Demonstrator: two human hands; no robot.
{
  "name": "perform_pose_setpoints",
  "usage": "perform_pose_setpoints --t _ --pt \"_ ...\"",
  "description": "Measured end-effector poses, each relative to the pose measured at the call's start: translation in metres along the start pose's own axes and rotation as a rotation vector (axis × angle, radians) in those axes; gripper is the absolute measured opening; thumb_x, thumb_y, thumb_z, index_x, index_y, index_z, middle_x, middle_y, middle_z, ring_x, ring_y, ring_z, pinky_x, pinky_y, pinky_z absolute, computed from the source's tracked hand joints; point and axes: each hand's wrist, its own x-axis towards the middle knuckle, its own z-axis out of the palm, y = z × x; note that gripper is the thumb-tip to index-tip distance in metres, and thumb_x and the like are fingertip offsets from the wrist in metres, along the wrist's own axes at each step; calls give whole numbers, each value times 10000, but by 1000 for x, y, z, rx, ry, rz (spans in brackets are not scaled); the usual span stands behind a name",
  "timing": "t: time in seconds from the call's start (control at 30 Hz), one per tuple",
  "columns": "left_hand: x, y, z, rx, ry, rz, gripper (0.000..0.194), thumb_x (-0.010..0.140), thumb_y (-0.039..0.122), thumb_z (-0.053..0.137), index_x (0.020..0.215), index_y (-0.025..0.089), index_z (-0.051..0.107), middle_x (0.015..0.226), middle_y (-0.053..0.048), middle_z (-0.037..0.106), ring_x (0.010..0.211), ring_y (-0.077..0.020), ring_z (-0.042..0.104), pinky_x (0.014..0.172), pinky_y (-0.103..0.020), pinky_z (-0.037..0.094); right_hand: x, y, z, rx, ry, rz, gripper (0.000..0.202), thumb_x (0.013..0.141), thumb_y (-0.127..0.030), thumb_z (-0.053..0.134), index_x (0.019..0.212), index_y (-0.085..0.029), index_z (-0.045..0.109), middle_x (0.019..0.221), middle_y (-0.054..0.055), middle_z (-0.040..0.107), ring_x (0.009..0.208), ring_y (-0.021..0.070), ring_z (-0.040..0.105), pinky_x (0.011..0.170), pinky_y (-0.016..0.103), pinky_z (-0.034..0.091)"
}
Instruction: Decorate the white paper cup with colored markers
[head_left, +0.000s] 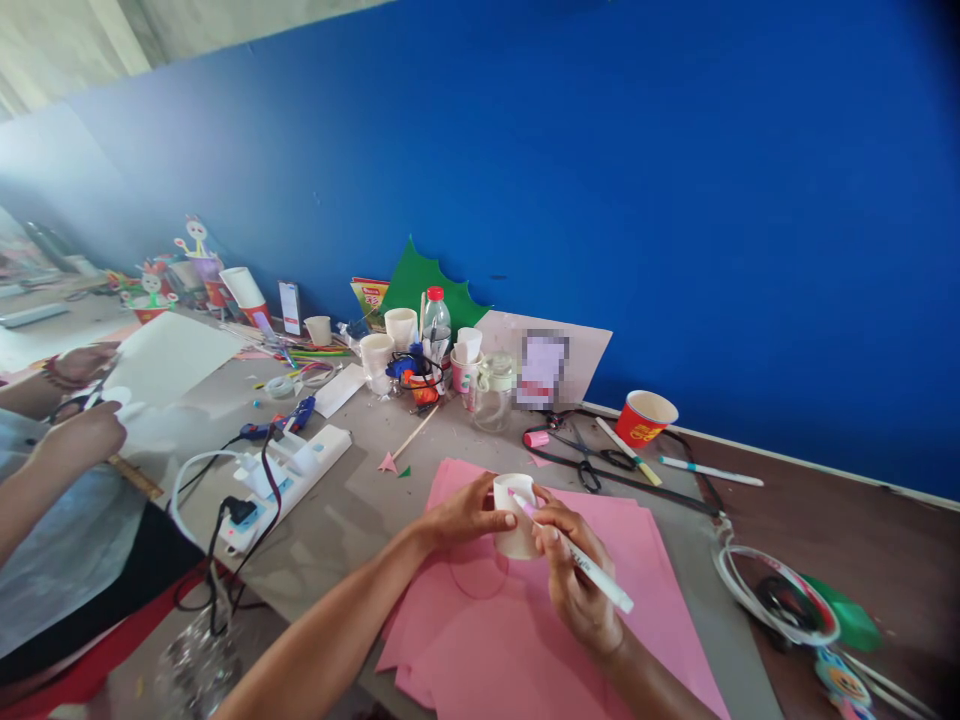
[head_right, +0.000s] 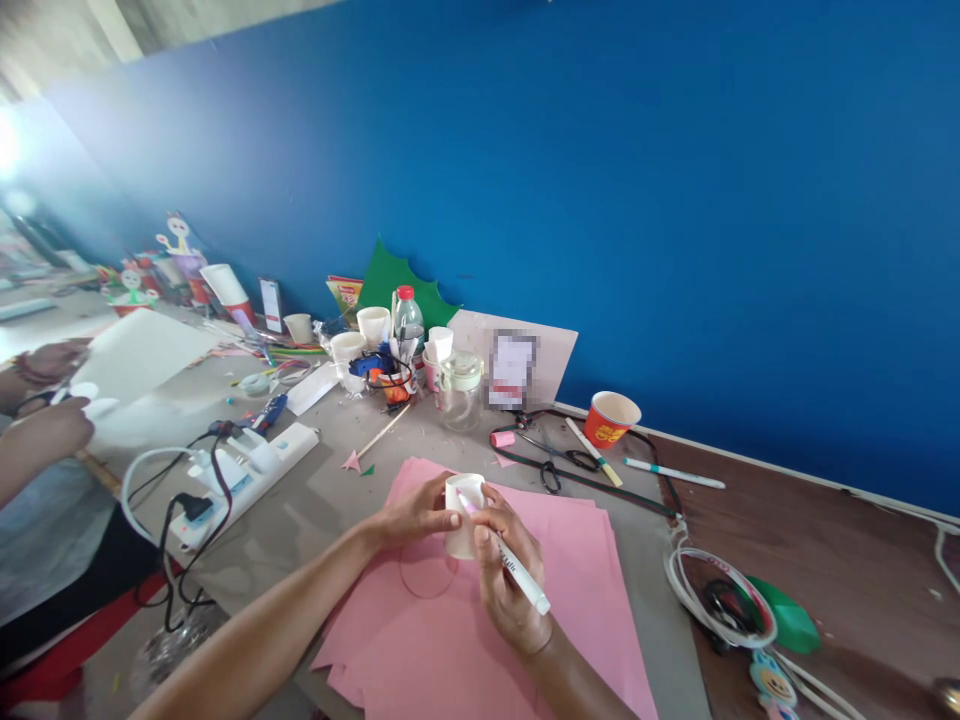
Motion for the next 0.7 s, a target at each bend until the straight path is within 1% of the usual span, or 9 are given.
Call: perform_pose_setpoints --t 0.1,0.4,0.5,0.7 --pt "1 0 0 -7 -43 -9 751 664 672 724 1154 134 539 1015 -88 627 919 -222 594 752 -281 453 1 0 1 -20 4 -12 167 971 -254 477 968 -250 644 979 63 728 1142 246 644 908 374 548" --pt "0 1 -1 -40 -43 -31 789 638 673 745 1170 128 538 1075 -120 623 987 -258 590 804 -329 457 4 -3 1 -67 14 -46 175 974 -286 480 934 -239 644 943 72 738 1092 243 675 873 352 568" --pt "0 1 -1 -35 -39 -28 792 637 674 745 1170 125 540 1078 -122 627 986 -255 592 802 -322 458 5 -2 1 -84 31 -50 173 972 -280 485 927 -238 647 929 68 738 1069 235 687 839 325 578" --pt "0 7 0 -40 -37 -34 798 623 678 751 1156 116 558 1052 -115 632 954 -244 591 786 -307 456 5 0 0 -98 49 -50 156 961 -257 499 911 -236 645 892 57 736 1045 235 699 830 317 578"
